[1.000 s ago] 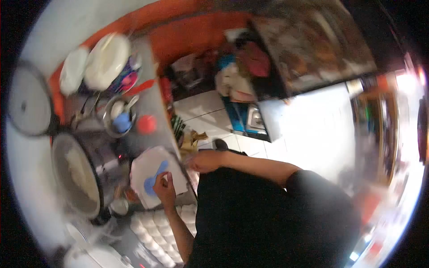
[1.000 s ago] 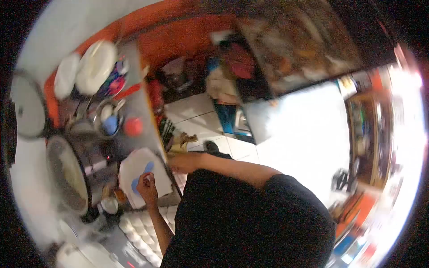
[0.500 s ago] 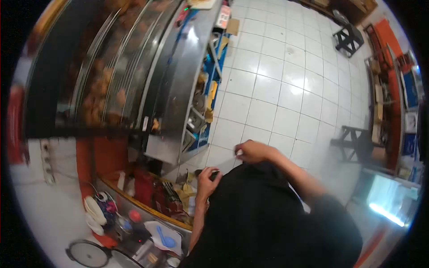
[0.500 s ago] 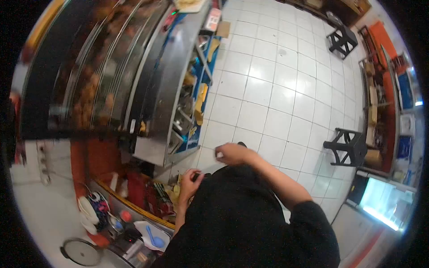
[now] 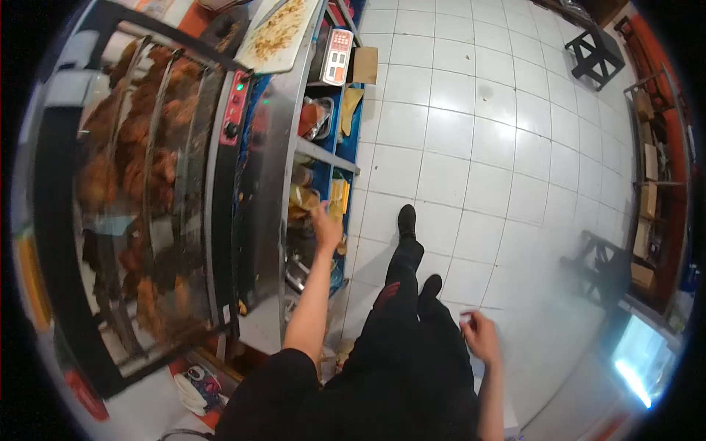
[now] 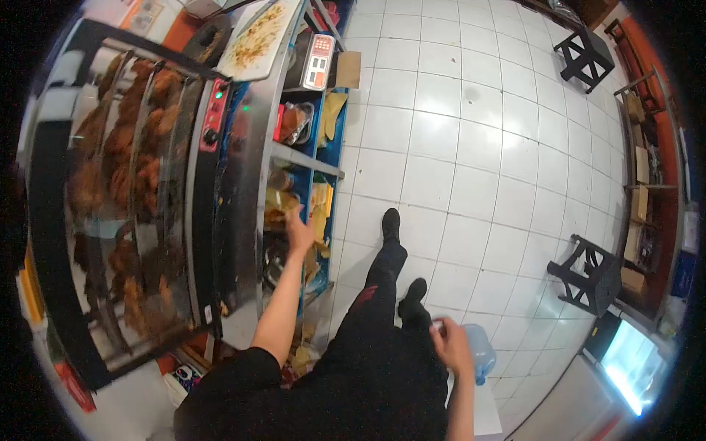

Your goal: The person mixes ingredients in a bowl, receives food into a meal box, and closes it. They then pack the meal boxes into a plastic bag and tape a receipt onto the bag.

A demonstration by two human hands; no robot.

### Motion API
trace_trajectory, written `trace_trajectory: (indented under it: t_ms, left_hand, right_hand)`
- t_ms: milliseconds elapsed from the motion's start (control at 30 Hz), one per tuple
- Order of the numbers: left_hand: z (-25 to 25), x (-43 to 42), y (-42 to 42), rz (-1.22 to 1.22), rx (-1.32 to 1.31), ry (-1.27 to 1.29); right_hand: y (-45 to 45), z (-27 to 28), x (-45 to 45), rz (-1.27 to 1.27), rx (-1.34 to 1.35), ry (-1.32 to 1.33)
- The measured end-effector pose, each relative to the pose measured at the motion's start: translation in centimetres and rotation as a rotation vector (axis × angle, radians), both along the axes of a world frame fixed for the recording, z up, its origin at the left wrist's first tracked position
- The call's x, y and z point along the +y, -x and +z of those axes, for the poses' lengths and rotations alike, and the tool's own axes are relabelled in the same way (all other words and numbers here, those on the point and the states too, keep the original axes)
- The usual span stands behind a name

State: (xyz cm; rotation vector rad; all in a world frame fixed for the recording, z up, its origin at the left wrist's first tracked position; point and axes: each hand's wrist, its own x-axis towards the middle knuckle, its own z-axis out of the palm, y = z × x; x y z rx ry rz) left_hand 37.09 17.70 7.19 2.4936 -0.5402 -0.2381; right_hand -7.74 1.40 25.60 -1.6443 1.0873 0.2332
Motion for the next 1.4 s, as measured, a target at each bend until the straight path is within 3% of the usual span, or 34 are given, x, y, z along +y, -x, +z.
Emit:
trace_trajectory:
  t_ms: [67, 167, 200, 267, 333, 367, 400, 467, 533, 600, 667, 800, 867, 933, 967, 1033, 1133, 1200, 1267, 1400]
  left_hand:
    - [-8.6, -1.2, -8.0, 0.169, -0.211, -0.103]
    - [-14.0, -3.9, -16.3, 0.320, -0.200, -0.200]
    - [-16.3, -3.7, -18.9, 0.252, -0.137, -0.413]
    - [-13.7, -7.6, -22.1, 0.316, 0.026, -0.405]
    - [-18.8, -5.7, -25.6, 0.151, -0.288, -0.324]
    - [-12.7, -9.9, -26.0, 0.208, -0.056, -0.551]
    - [-16.5, -7.9, -27.8, 0.116, -0.110, -0.331]
    - [-20.8, -4.5, -30.7, 0.092, 0.135, -0.327]
    - [-22.5, -3.3, -31.5, 0.029, -0.002, -0.242]
    - [-20.3, -3.9, -30.1, -0.006, -0.067, -0.354]
    - [-20.1, -4.4, -30.2, 0.211, -0.358, -0.304]
    - [-20.1, -1.5, -24.6, 0.167, -0.336, -0.344]
    - [-18.8, 0.4, -21.5, 0.137, -0.335, -0.377]
    - [-11.7, -6.5, -18.7, 0.867, 0.191, -0.257]
    - [-10.8, -6.9, -15.9, 0.865, 0.196, -0.250]
    - [-9.0, -5.7, -8.5, 0.578, -0.276, -0.126]
    - [-5.5, -3.0, 1.7, 0.557, -0.120, -0.157]
    - [-2.2, -2.2, 6.7, 0.410, 0.036, -0.015]
    - [2.3, -2.4, 9.8, 0.359, -0.009, 0.015]
    - [12.5, -2.2, 16.7, 0.206, -0.071, 0.078]
  right_hand:
    - [-1.6, -0.7, -1.9, 0.031, 0.132, 0.024]
    - [-1.7, -4.1, -4.2, 0.114, 0.325, -0.039]
    - [-2.8, -4.7, -5.9, 0.148, 0.379, -0.067]
    - [-5.1, -6.1, -8.8, 0.215, 0.403, -0.050]
    - [-6.8, -5.5, -10.5, 0.286, 0.436, -0.093]
    - [-8.6, -5.7, -12.5, 0.319, 0.459, -0.147]
    - [-10.3, -6.4, -14.2, 0.258, 0.513, -0.212]
    - [-14.3, -6.4, -17.3, 0.041, 0.485, -0.338]
    - [-17.2, -7.0, -20.8, 0.035, 0.444, -0.272]
    - [-21.2, -6.9, -23.0, -0.125, 0.451, -0.245]
    - [-24.3, -6.3, -24.9, -0.086, 0.534, -0.179]
    - [-24.1, -5.9, -25.2, -0.090, 0.537, -0.190]
    - [-23.1, -5.7, -24.7, -0.024, 0.554, -0.208]
    - [-24.0, -5.5, -24.0, 0.033, 0.539, -0.204]
    - [-24.1, -5.0, -23.3, 0.078, 0.541, -0.211]
    - [-22.9, -4.4, -22.5, 0.150, 0.499, -0.186]
    - [-22.3, -4.5, -21.9, 0.314, 0.347, -0.092]
    - [-21.0, -4.0, -20.9, 0.339, 0.279, -0.066]
    - [-18.4, -5.0, -20.3, 0.320, 0.092, -0.108]
    - [-13.2, -6.2, -19.4, 0.602, -0.071, 0.030]
